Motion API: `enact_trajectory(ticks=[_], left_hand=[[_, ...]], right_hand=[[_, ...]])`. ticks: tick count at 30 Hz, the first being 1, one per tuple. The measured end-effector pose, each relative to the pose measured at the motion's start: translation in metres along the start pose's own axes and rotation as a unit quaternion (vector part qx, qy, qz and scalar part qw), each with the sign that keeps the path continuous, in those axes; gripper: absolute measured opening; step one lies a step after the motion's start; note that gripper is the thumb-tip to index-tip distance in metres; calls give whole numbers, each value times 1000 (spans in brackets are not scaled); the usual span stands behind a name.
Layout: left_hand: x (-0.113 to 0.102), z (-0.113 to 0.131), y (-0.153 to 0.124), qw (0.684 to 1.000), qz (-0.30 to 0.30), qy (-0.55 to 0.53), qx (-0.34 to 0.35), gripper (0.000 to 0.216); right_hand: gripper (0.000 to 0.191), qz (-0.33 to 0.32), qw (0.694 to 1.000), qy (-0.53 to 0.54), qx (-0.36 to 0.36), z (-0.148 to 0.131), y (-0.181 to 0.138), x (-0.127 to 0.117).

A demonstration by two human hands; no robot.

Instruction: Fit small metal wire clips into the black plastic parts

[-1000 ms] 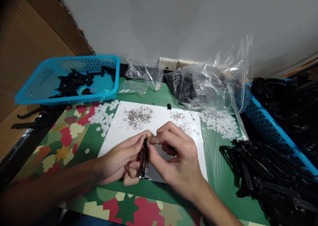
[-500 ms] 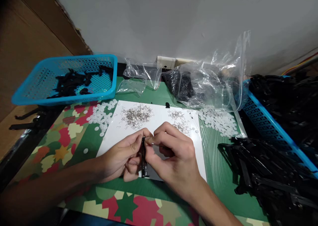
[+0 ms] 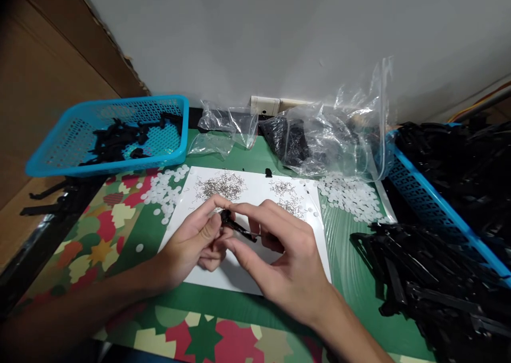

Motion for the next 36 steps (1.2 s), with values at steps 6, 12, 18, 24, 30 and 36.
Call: enact_trajectory(ticks=[6, 12, 18, 24, 30, 36], left_hand=[[-4, 2, 3, 996, -7, 47, 70, 15], [-9, 7, -1, 959, 30, 254, 121, 18], [-15, 17, -2, 740, 42, 592, 316, 26], [-16, 14, -4, 638, 60, 668, 378, 31], [-13, 14, -6, 573, 38, 723, 384, 21], [-15, 12, -8, 568, 13, 737, 367, 18]], right_hand=[[21, 9, 992, -95, -81, 13, -4, 6], [22, 7, 980, -176, -91, 26, -4, 4], [21, -33, 979, -187, -80, 37, -1, -3], [23, -105, 988, -108, -24, 31, 8, -17], [19, -7, 991, -123, -52, 25, 10, -24], [22, 27, 997, -72, 10, 17, 8, -9]])
Point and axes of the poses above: each hand's wrist, its own y-axis towards the middle knuckle, its own x-axis out of the palm, z = x × y, the point moved 1 cm from there along y, towards the middle knuckle, and after that the axes turned 2 degrees about -y, right-handed, at the moved point
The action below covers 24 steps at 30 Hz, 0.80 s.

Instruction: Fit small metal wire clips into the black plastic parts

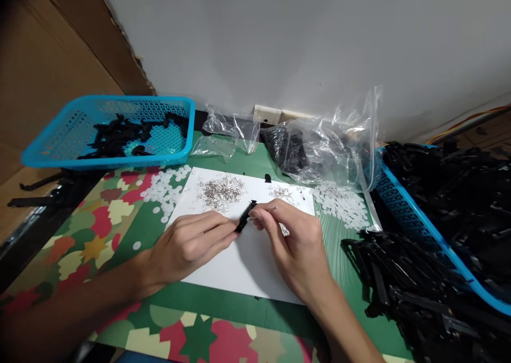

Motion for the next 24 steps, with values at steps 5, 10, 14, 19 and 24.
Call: enact_trajectory(ticks=[5, 10, 14, 19, 24], left_hand=[[3, -1, -2, 1000, -18, -8, -7, 20], [5, 0, -1, 999, -12, 34, 7, 16], [4, 1, 0, 999, -4, 40, 14, 15], [3, 3, 2, 999, -4, 50, 13, 14], [5, 4, 3, 998, 9, 55, 13, 14]], right_hand=[[29, -27, 999, -9, 25, -3, 1, 13], [33, -38, 999, -7, 25, -3, 3, 15], [36, -49, 998, -27, 8, -4, 3, 15], [32, -51, 998, -39, -15, -6, 2, 17], [32, -51, 998, -40, -24, -8, 3, 18]])
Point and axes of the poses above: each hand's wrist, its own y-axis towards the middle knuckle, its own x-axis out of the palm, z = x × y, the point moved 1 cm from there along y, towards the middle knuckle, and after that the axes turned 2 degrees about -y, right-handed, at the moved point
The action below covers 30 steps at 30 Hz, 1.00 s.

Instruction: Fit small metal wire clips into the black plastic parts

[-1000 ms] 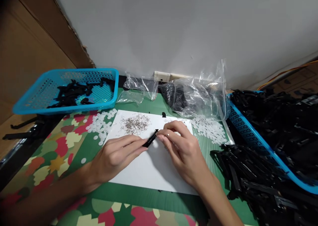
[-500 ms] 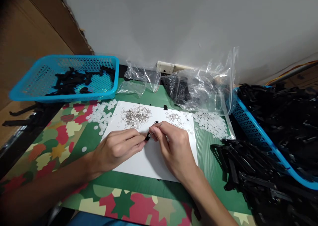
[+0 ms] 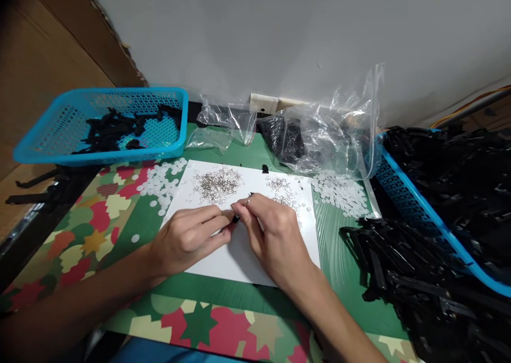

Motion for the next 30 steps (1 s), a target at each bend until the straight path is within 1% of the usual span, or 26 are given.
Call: enact_trajectory(ticks=[4, 10, 15, 20, 22, 25, 26, 27, 28, 29, 30], left_hand=[[2, 1, 0, 1000, 8, 13, -1, 14], [1, 2, 0, 1000, -1, 12, 1, 14], [0, 0, -1, 1000, -6, -1, -1, 13], [1, -1, -2, 1000, -13, 22, 5, 12], [2, -2, -1, 999, -6, 32, -9, 12], [2, -2, 1, 999, 1, 33, -21, 13], [2, -2, 1, 999, 2, 31, -20, 14], [2, -2, 1, 999, 3, 28, -20, 14], [2, -2, 1, 999, 4, 26, -19, 14], [2, -1, 1, 999, 6, 25, -18, 14], [1, -1, 1, 999, 7, 25, -18, 14]], right_hand=[[33, 2, 1000, -2, 12, 0, -1, 1], [37, 1, 999, 10, 31, 1, -2, 2], [34, 11, 999, 13, 28, 4, -2, 5], [32, 8, 999, 35, 25, 4, -4, 7], [32, 40, 997, 56, 40, 4, -3, 2], [38, 124, 987, 70, 69, 6, 5, -12], [40, 140, 986, 62, 71, 8, 11, -17], [42, 140, 987, 45, 69, 11, 17, -22], [43, 123, 990, 25, 69, 14, 25, -25], [42, 96, 993, 7, 74, 18, 32, -27], [40, 50, 995, -7, 82, 22, 39, -27]])
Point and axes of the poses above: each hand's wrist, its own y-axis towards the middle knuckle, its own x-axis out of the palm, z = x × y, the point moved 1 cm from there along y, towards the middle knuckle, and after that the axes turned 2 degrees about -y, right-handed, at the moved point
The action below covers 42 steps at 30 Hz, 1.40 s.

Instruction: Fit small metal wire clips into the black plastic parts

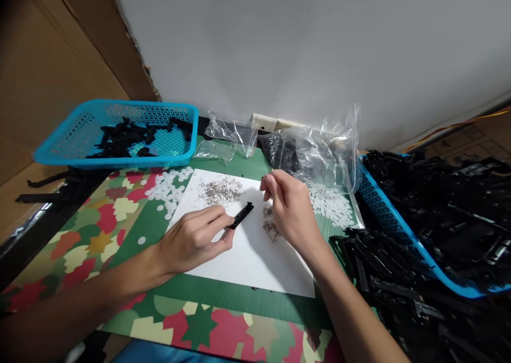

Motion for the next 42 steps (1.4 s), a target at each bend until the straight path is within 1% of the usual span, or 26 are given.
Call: enact_trajectory(ticks=[2, 3, 5, 10, 16, 21, 24, 27, 31, 34, 36, 39, 42], left_hand=[[-1, 1, 0, 1000, 3, 2, 0, 14], [-2, 1, 0, 1000, 4, 3, 2, 14], [-2, 2, 0, 1000, 5, 6, 5, 14], [-2, 1, 0, 1000, 4, 7, 8, 13], [0, 1, -1, 1000, 6, 18, 8, 15], [-1, 1, -1, 1000, 8, 17, 8, 15], [-1, 1, 0, 1000, 10, 16, 7, 16], [-2, 2, 0, 1000, 11, 14, 4, 16], [-3, 3, 0, 1000, 7, 4, 1, 14], [-4, 3, -1, 1000, 6, -11, 1, 13], [-4, 3, -1, 1000, 7, -17, -1, 12], [-4, 2, -1, 1000, 11, -20, -5, 10], [-4, 2, 0, 1000, 13, -21, -9, 9]], right_hand=[[32, -81, 996, -34, -3, 4, 14, 4], [27, -112, 992, -49, -11, 5, 19, 8], [20, -147, 986, -75, -27, 6, 26, 15], [14, -184, 977, -100, -32, 8, 33, 26], [15, -206, 972, -114, -28, 14, 33, 29], [13, -194, 975, -104, -9, 11, 24, 22], [12, -180, 981, -71, 15, 9, 16, 13], [10, -160, 986, -33, 18, 9, 6, 3], [21, -141, 990, 1, 10, 11, -8, -7], [23, -121, 990, 66, 20, 14, -15, -9], [21, -106, 988, 103, 35, 17, -17, -8], [18, -92, 984, 141, 58, 19, -18, -6], [15, -91, 980, 165, 64, 19, -17, -4]])
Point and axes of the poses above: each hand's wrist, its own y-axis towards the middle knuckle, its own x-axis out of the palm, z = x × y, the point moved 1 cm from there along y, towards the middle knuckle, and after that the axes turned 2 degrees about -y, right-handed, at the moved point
